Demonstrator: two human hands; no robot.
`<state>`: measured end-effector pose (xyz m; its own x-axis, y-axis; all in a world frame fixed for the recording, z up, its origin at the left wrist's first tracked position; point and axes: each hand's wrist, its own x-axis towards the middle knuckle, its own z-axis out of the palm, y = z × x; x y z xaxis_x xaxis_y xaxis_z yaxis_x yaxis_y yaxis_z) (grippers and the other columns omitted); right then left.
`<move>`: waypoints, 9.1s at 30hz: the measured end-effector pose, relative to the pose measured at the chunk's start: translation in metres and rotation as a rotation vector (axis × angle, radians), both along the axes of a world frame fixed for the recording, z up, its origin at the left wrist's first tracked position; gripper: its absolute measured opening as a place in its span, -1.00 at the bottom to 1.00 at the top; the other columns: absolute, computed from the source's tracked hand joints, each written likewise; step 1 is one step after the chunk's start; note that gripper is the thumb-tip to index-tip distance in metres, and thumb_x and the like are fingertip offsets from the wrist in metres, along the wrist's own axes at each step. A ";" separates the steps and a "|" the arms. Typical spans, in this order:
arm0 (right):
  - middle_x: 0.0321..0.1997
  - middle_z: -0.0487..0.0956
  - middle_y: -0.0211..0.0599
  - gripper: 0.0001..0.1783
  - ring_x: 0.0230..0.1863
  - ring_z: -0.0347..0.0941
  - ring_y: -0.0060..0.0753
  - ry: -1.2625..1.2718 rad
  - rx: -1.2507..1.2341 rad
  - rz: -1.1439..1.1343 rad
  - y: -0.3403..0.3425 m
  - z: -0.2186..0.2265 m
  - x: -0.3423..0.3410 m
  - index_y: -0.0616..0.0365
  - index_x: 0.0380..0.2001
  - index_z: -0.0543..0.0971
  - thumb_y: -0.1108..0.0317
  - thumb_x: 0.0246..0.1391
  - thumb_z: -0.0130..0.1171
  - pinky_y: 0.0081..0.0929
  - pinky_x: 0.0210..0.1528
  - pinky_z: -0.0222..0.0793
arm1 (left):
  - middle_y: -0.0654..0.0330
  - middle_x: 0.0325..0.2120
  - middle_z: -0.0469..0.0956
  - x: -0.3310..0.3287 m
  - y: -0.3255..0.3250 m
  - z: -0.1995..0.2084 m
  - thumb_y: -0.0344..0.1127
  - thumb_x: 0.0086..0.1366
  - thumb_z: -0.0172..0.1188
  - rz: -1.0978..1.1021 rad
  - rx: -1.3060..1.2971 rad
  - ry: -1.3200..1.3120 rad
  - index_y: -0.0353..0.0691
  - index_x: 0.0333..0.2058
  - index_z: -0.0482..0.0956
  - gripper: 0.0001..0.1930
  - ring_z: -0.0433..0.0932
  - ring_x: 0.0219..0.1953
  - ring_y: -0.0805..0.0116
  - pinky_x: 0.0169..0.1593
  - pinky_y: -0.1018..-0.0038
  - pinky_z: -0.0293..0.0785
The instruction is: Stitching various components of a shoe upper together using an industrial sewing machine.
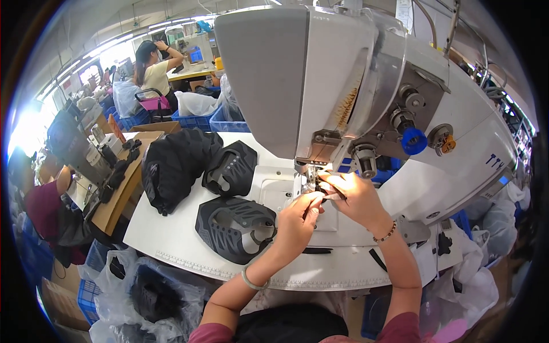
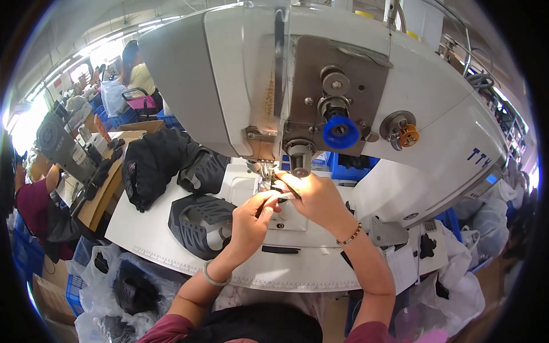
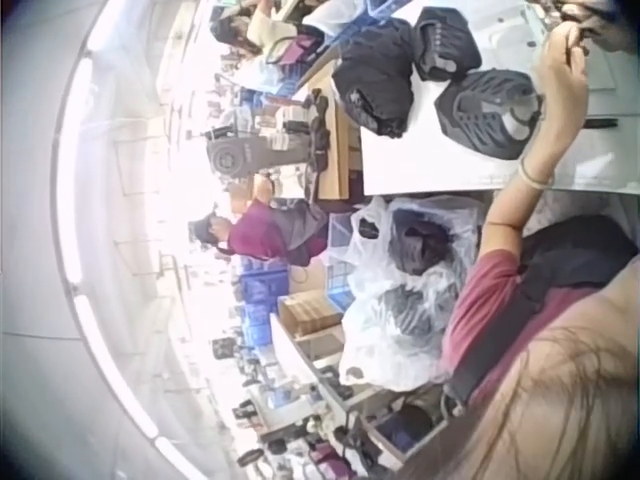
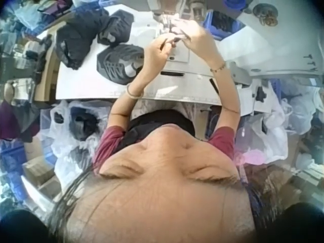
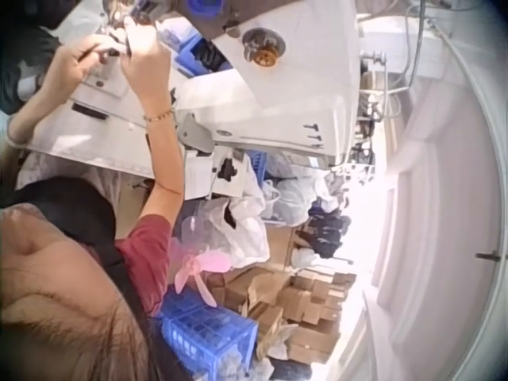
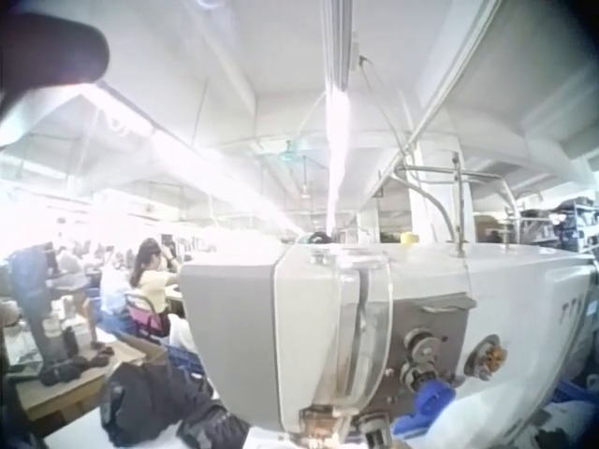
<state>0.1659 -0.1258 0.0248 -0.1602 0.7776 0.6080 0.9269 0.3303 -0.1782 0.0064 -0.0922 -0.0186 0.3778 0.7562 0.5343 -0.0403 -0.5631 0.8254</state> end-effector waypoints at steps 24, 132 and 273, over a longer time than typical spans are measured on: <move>-0.28 0.59 -0.38 -0.84 -0.20 0.46 -0.58 0.952 -0.420 0.278 0.020 -0.017 0.022 0.23 -0.28 0.56 0.45 0.02 0.18 -0.56 -0.17 0.37 | 0.27 -0.62 0.47 -0.006 0.007 0.000 -0.29 0.35 -0.05 -0.232 -0.388 -0.239 -0.36 -0.23 0.48 -0.76 0.40 -0.54 0.61 -0.38 0.67 0.35; -0.24 0.44 -0.18 -0.80 -0.15 0.31 -0.13 -0.044 -0.207 -0.636 -0.180 -0.142 0.009 0.28 -0.22 0.51 0.53 0.04 0.06 -0.26 -0.06 0.20 | 0.00 -0.50 0.59 -0.602 0.202 -0.220 -0.08 0.10 0.09 1.095 -0.502 0.742 -0.17 -0.52 0.61 -0.72 0.56 -0.50 0.16 -0.42 0.18 0.43; -0.50 0.54 -0.29 -0.62 -0.72 0.39 -0.65 0.573 0.172 0.044 -0.007 -0.056 -0.052 0.23 -0.18 0.30 0.52 -0.05 0.22 -0.72 -0.72 0.25 | 0.17 -0.38 0.48 -0.026 0.101 0.071 -0.51 0.22 0.05 -0.531 -0.815 0.107 -0.29 -0.30 0.45 -0.93 0.46 -0.51 0.41 -0.53 0.53 0.44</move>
